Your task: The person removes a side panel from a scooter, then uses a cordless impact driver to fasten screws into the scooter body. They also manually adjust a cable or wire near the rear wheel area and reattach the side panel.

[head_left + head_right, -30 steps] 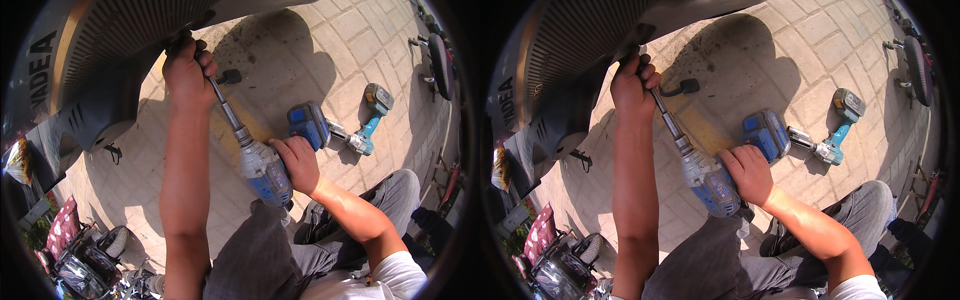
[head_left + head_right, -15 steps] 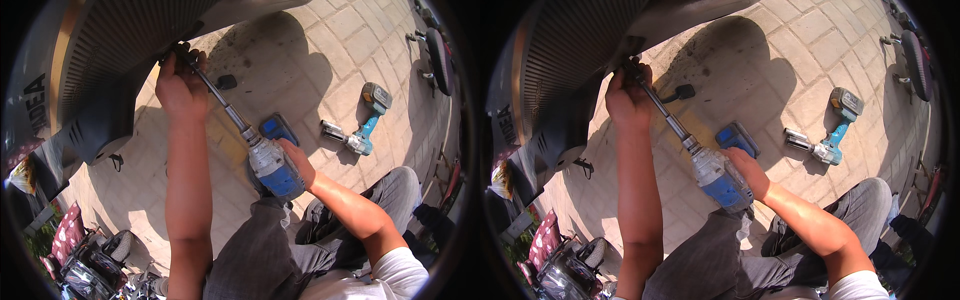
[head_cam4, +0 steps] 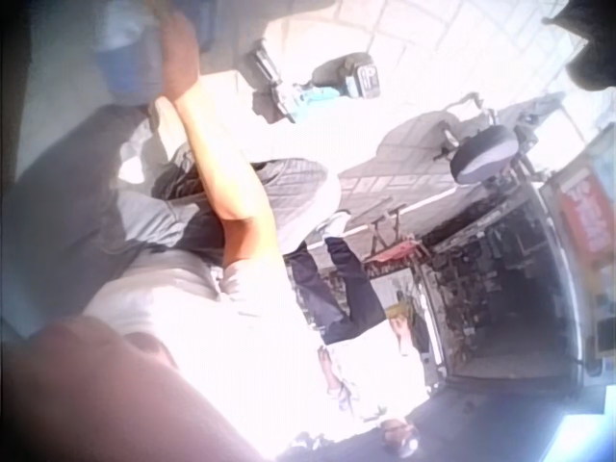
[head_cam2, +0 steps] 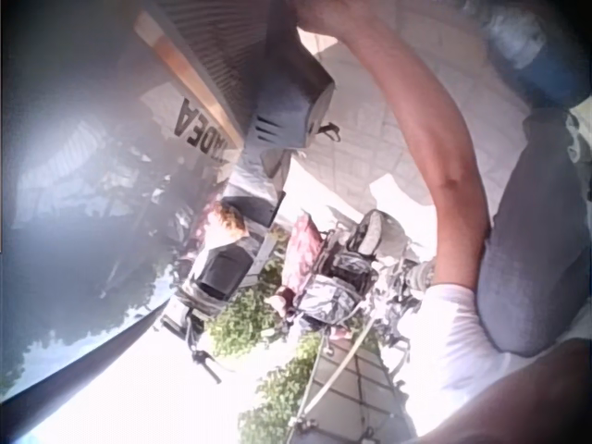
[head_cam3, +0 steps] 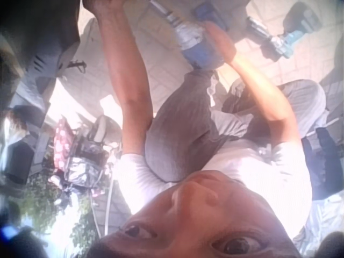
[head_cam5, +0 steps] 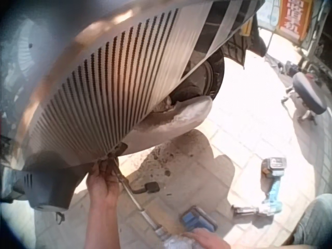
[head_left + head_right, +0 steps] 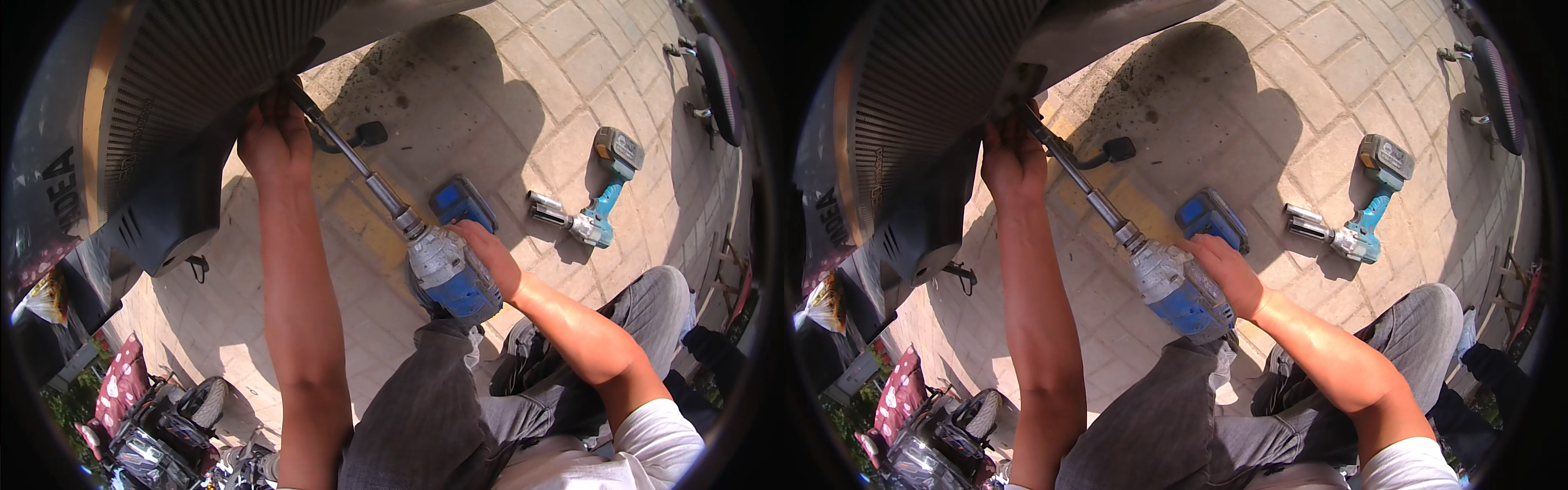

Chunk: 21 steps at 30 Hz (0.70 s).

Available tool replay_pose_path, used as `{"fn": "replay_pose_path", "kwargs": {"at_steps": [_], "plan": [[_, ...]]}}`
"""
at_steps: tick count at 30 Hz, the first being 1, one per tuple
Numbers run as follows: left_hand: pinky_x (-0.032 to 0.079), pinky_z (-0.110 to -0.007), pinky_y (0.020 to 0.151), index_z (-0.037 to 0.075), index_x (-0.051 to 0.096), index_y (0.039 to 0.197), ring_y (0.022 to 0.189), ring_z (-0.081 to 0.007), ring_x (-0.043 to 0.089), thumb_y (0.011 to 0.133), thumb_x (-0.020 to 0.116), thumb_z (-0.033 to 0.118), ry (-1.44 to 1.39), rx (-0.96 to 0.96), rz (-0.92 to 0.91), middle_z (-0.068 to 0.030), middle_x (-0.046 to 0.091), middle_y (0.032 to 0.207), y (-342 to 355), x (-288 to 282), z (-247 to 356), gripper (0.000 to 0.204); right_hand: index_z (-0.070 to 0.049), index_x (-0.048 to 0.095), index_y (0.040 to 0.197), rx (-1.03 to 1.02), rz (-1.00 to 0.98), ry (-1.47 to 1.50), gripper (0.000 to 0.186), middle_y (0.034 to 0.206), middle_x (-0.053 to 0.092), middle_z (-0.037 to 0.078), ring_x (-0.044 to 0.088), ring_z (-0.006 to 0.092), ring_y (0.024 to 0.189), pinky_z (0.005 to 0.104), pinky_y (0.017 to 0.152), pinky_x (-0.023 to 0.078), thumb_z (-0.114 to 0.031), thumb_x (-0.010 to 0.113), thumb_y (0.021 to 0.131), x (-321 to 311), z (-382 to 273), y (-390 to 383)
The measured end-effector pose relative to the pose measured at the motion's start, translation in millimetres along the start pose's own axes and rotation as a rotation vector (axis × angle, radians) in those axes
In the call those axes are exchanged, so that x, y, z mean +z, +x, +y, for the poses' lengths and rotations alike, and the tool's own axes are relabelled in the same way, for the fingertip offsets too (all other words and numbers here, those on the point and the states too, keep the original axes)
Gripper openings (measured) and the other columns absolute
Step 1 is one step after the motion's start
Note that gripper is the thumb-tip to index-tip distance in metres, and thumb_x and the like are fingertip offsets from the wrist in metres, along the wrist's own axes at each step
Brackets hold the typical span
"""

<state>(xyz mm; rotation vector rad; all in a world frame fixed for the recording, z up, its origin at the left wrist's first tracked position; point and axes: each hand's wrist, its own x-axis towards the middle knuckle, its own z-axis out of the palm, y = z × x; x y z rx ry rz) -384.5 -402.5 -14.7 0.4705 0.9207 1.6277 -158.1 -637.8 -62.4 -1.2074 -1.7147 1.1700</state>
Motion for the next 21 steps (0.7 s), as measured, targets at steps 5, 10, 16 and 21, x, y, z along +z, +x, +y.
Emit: {"fn": "replay_pose_path", "kwargs": {"at_steps": [5,10,16,21], "plan": [[0.046,-0.053,0.102,0.001,0.045,0.128,0.117,-0.0341,0.053,0.104,0.036,0.022,-0.044,0.013,0.026,-0.019,0.051,0.129,4,-5,-1,0.033,-0.001,0.053,0.123,0.011,-0.004,-0.066,0.051,0.104,0.057,0.017,0.056,0.0359,0.097,0.0419,0.088,0.045,-0.017,0.066,0.076,1,-8,0],[0.044,-0.054,0.106,-0.001,0.043,0.129,0.119,-0.0354,0.052,0.105,0.035,0.023,0.045,-0.045,-0.012,-0.0211,0.05,0.13,2,-7,9,0.035,0.002,0.055,0.117,-0.112,0.077,-0.392,0.05,0.095,0.059,0.014,0.058,0.0325,0.083,0.041,0.078,0.047,-0.014,0.067,0.071,11,-67,9],[0.051,-0.049,0.09,-0.002,0.05,0.126,0.103,-0.0322,0.062,0.103,0.041,0.036,0.047,-0.445,-0.009,-0.0226,0.061,0.114,-46,1,19,0.045,0.002,0.054,0.114,-0.078,0.09,-0.265,0.048,0.094,0.059,0.015,0.058,0.0338,0.081,0.0426,0.077,0.047,-0.014,0.067,0.071,18,-72,9],[0.043,-0.05,0.104,0.0,0.043,0.136,0.119,-0.0345,0.056,0.087,0.048,0.07,0.302,-0.784,-0.238,-0.0248,0.058,0.123,-123,-22,36,0.085,-0.001,0.054,0.116,-0.074,0.104,-0.307,0.046,0.094,0.058,0.013,0.059,0.0302,0.085,0.0416,0.079,0.046,-0.015,0.063,0.073,20,-75,6]]}}
